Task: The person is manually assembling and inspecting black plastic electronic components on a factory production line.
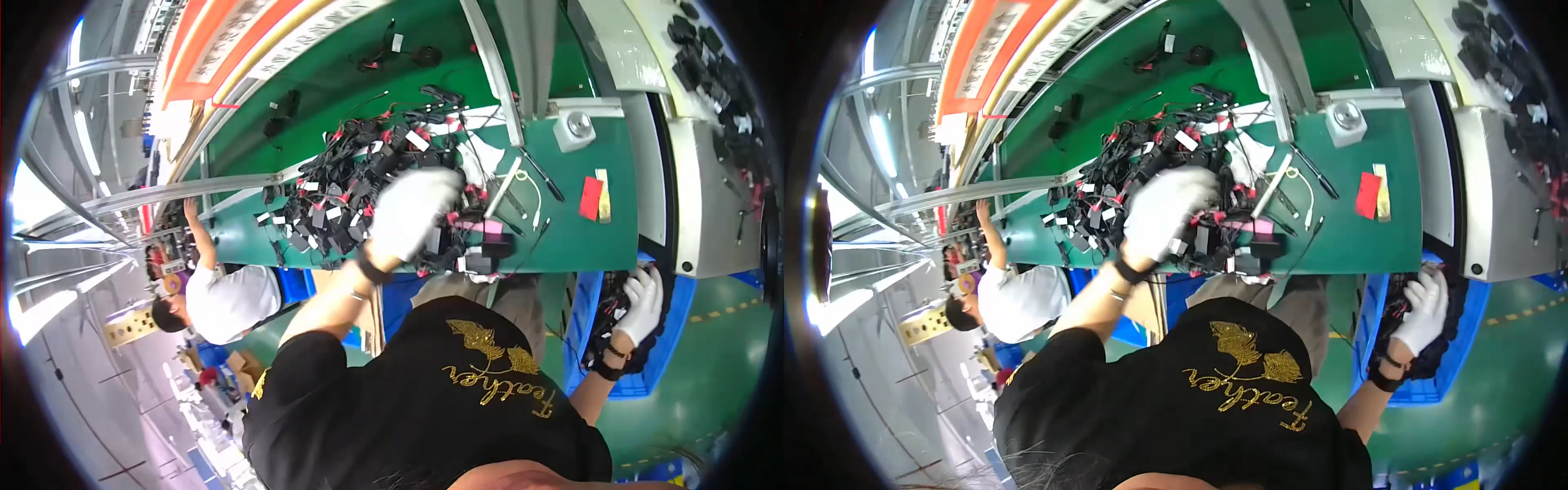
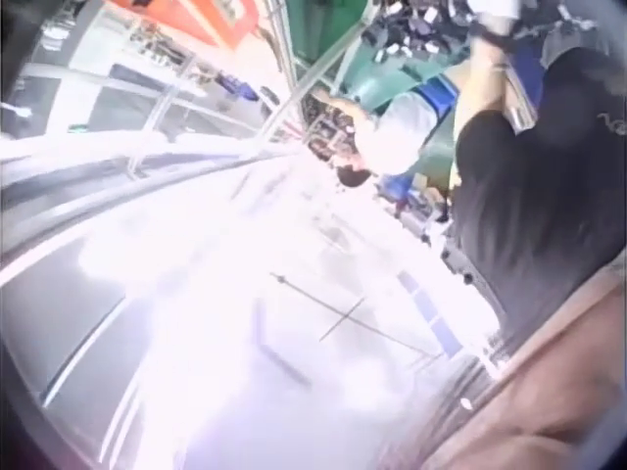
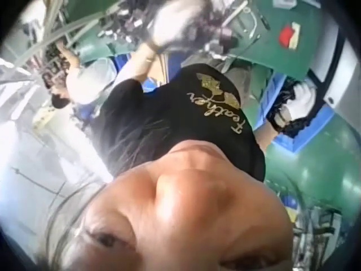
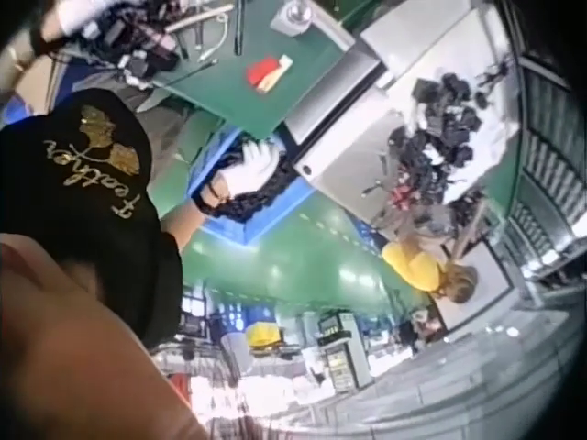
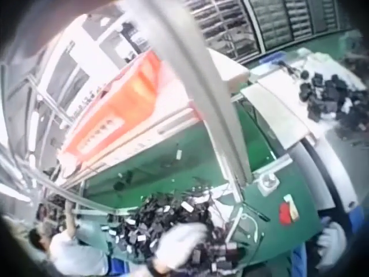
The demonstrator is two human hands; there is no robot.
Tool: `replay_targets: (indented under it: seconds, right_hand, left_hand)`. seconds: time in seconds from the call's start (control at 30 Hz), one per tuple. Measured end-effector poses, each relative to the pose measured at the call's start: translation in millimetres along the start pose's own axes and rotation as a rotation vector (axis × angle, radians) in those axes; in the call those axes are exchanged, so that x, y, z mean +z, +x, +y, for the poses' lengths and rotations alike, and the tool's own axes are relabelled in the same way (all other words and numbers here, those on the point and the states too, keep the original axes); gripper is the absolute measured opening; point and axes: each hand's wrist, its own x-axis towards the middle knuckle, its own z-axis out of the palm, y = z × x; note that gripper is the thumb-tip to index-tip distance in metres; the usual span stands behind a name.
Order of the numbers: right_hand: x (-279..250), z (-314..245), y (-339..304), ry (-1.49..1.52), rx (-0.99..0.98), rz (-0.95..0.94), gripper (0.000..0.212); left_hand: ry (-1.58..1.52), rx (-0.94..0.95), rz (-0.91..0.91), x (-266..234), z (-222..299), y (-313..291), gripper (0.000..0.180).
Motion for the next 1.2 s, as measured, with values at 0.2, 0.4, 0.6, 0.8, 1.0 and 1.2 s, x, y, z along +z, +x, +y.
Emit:
replay_targets:
  seconds: [0.2,0.4,0.6,0.8,1.0,1.2]
  right_hand:
    - [220.5,-71.3,-26.4,-0.185,-0.289,-0.72,0.041]
    - [448.4,-117.7,-19.0,-0.948,-0.901,-0.802,0.038]
    - [509.8,-31.6,75.0,-1.138,-0.555,-0.302,0.016]
    - [499.5,-33.2,30.1,-1.079,-0.574,-0.469,0.034]
    - [447.3,-58.4,-10.7,-0.455,-0.739,-0.519,0.048]
    - [366.9,-108.0,-105.1,-0.071,-0.704,-0.65,0.04]
  left_hand:
    - [0.116,-0.915,0.349,-111.9,-206.7,-48.3,0.045]
    - [0.412,-0.847,0.264,-188.8,-396.3,-157.5,0.047]
    - [0.253,-1.068,0.36,-126.4,-535.3,-117.7,0.065]
    - [0.237,-1.177,0.203,-102.2,-553.1,-122.5,0.054]
    - [0.169,-0.911,0.494,-96.2,-492.6,-111.2,0.046]
    - [-0.414,-0.775,0.727,-158.1,-288.8,-119.2,0.04]
